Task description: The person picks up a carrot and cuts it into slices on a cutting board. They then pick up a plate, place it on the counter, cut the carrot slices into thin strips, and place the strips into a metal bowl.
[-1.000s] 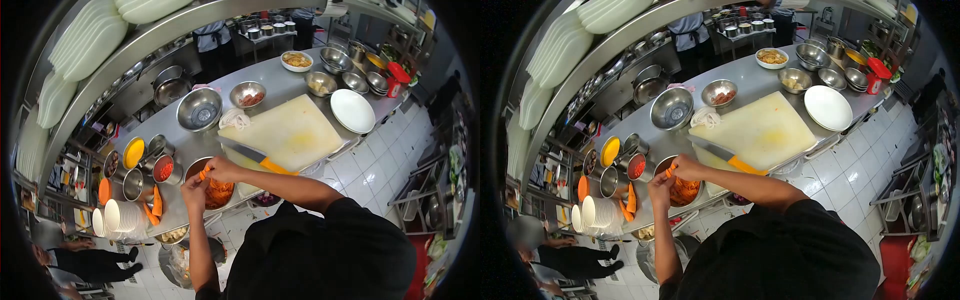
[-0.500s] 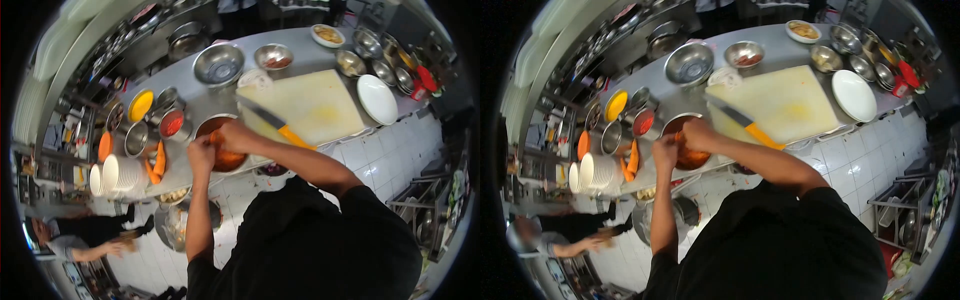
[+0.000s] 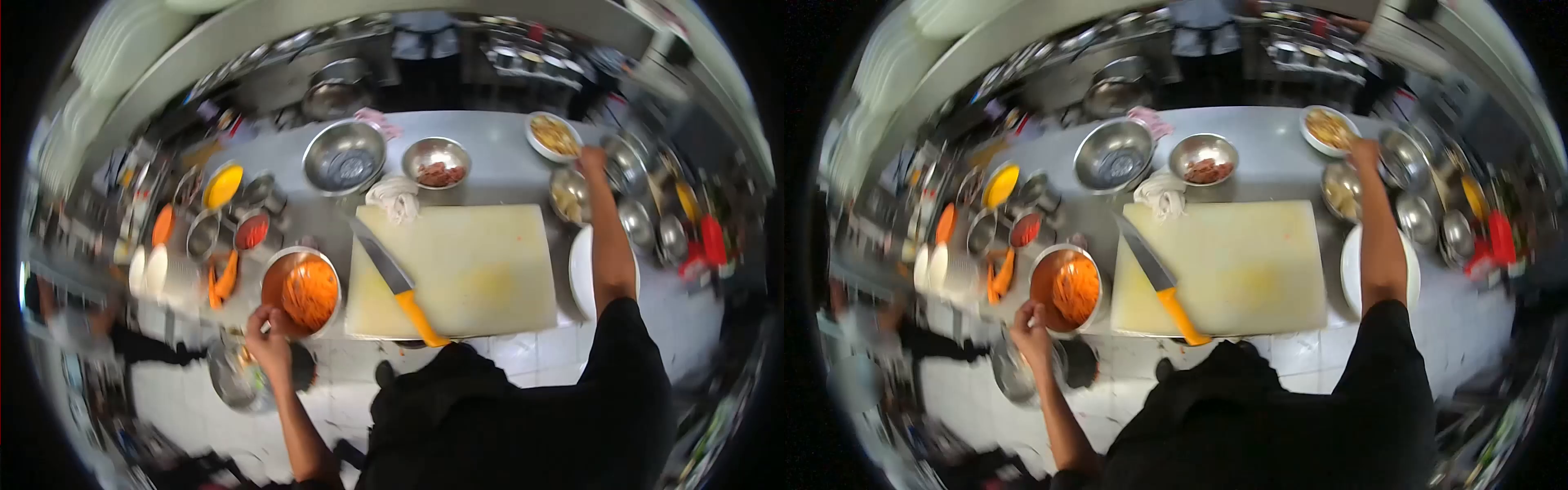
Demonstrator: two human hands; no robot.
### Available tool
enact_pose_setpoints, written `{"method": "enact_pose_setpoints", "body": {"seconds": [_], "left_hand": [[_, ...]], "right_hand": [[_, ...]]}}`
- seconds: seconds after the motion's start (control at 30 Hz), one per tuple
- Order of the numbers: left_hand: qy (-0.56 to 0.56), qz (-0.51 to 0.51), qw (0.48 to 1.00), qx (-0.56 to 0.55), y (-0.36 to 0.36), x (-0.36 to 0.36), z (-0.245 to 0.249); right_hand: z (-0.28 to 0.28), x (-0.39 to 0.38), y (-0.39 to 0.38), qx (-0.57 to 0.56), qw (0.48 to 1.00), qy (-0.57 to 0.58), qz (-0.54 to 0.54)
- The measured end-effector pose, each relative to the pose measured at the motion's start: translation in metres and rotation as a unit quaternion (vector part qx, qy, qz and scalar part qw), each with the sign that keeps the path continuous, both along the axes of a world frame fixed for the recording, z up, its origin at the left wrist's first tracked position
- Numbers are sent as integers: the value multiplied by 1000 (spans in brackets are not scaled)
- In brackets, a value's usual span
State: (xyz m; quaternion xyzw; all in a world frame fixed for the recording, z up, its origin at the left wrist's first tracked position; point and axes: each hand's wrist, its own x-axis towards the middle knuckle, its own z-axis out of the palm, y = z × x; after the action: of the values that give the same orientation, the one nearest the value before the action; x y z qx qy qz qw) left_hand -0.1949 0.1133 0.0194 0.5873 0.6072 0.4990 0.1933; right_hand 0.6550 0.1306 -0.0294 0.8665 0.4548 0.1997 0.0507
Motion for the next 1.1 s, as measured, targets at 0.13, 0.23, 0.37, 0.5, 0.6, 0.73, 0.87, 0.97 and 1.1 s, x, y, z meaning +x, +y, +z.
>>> {"method": "enact_pose_setpoints", "body": {"seconds": [0.13, 0.23, 0.37, 0.5, 0.6, 0.73, 0.87, 0.97, 1.1], "left_hand": [[-38, 129, 989, -58, -79, -3, -28], [-19, 209, 968, -140, -141, 18, -23], [27, 237, 948, -211, -212, 21, -39], [53, 283, 913, -289, -264, 14, -53], [74, 294, 899, -317, -294, -6, -82], [69, 308, 871, -375, -326, -30, -113], [72, 338, 832, -434, -371, -60, -144], [47, 364, 807, -464, -406, -80, -153], [4, 376, 794, -479, -459, -125, -190]], "right_hand": [[-61, 119, -1, 0, 987, 103, 126], [-67, 120, 0, 96, 918, 230, 309], [-69, 112, 29, 62, 820, 478, 308], [-110, 170, 75, 234, 378, 896, -16], [-83, 133, 63, 263, 382, 884, -58], [-48, 100, 52, 260, 431, 863, -35], [1, 50, 42, 236, 488, 840, 3], [64, -32, 22, 206, 527, 824, 36], [136, -165, -11, 157, 563, 806, 88]]}}
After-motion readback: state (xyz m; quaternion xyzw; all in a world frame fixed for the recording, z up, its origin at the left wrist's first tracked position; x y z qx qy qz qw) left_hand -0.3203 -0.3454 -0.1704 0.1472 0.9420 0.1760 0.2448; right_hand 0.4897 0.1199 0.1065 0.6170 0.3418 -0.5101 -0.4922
